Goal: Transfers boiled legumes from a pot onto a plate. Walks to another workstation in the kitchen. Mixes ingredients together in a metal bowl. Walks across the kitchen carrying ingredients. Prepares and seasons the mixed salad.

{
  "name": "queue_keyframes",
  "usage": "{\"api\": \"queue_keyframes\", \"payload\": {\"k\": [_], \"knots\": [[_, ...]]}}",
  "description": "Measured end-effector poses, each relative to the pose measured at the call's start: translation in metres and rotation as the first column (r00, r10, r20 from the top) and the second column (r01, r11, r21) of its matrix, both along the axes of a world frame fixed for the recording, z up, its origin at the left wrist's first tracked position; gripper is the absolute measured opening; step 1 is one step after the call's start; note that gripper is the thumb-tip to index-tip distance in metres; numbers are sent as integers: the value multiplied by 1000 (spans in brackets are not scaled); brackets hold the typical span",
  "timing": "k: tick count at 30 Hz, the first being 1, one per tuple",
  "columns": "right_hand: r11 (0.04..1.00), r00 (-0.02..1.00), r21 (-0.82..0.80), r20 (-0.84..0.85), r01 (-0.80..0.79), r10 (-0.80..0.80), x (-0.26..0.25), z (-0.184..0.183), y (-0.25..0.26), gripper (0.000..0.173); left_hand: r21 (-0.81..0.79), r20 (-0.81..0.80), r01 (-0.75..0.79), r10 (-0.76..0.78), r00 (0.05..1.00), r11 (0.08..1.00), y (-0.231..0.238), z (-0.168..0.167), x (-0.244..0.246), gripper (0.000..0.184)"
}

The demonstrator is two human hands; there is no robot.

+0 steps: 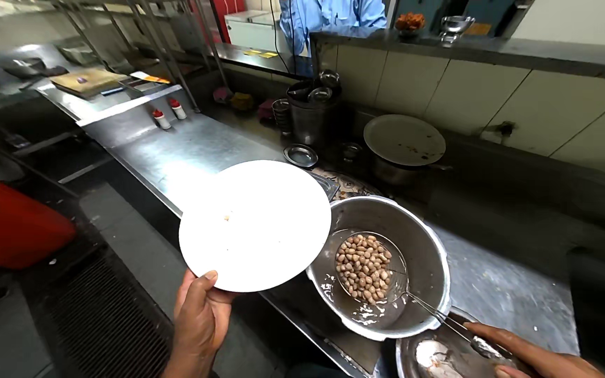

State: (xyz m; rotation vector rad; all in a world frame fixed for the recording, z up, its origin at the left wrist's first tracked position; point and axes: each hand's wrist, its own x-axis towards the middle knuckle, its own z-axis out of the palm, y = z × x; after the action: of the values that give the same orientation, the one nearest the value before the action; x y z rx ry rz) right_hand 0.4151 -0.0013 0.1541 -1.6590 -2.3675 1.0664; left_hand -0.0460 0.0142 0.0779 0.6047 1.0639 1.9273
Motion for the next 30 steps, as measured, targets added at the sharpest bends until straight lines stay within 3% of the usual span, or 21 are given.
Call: {"api": "queue_keyframes", "payload": {"k": [30], "knots": [[1000, 1000, -19, 1, 10, -10, -2, 0, 0, 46, -13, 6, -6, 6, 1000, 1000, 0, -2, 0, 38]]}}
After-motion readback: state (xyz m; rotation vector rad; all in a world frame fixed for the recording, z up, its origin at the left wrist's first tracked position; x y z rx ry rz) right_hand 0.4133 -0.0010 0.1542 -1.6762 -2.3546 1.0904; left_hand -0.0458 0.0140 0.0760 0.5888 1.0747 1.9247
